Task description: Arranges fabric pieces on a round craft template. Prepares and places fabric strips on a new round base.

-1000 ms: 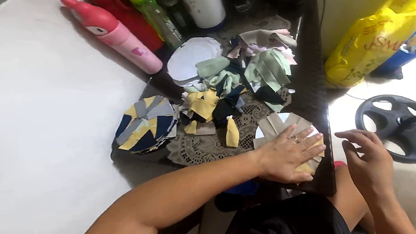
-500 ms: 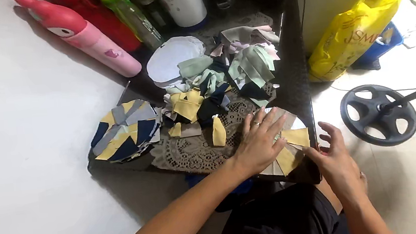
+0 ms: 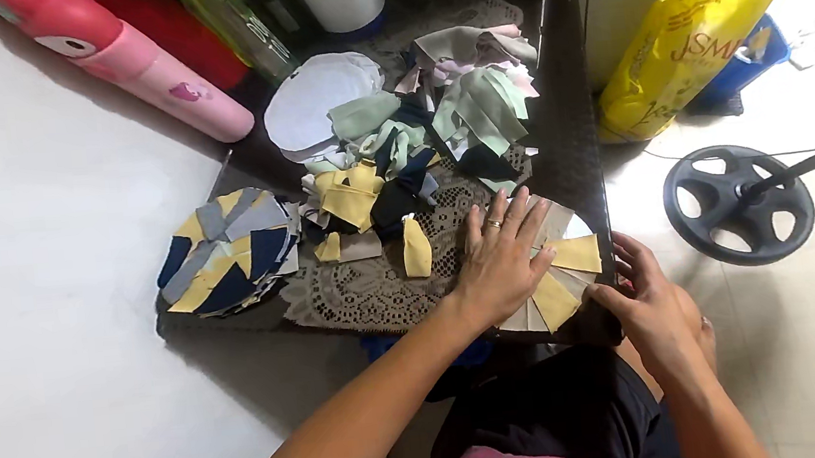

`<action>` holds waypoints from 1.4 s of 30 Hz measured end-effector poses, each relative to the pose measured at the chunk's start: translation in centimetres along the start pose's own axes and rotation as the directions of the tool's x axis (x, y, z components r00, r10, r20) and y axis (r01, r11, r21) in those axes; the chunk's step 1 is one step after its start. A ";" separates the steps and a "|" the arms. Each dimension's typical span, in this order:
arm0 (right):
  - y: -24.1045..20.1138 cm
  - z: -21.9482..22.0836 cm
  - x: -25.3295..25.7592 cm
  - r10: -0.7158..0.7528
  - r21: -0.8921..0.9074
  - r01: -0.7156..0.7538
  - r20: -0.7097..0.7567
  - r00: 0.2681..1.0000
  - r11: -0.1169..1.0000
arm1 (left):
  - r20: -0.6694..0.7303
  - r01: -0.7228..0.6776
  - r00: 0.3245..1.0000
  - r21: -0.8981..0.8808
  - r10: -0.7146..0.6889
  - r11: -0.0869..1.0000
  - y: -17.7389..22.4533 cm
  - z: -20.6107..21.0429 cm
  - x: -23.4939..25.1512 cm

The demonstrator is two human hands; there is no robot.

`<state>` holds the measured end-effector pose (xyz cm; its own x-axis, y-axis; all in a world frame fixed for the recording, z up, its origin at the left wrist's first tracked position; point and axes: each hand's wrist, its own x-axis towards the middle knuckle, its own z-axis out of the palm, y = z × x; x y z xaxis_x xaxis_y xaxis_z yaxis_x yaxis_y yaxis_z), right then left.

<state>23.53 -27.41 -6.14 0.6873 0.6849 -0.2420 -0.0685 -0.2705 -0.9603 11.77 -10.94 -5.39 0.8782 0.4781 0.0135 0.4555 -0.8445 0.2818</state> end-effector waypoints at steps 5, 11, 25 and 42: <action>0.2 0.0 0.0 -0.007 -0.004 0.007 0.012 1.000 1.000 | -0.034 -0.013 0.999 -0.008 0.013 1.000 -0.2 0.3 -0.1; 0.0 -0.1 0.2 0.010 0.015 -0.010 0.008 1.000 1.000 | -0.039 -0.017 0.999 -0.005 0.017 1.000 -0.2 0.3 -0.1; 0.0 -0.4 0.1 0.023 0.041 -0.024 0.028 0.999 0.999 | -0.010 -0.025 1.000 0.004 0.025 1.000 -0.2 -0.2 0.0; 0.3 -0.5 -0.1 -0.142 -0.143 0.132 -0.062 0.988 0.981 | -0.046 -0.037 0.998 0.016 0.038 0.999 -0.3 0.1 -0.1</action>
<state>23.82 -27.93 -6.31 0.7338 0.6728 -0.0939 0.1268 -0.2714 -0.9541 11.60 -10.77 -5.58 0.8869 0.4568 0.0685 0.4251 -0.8653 0.2655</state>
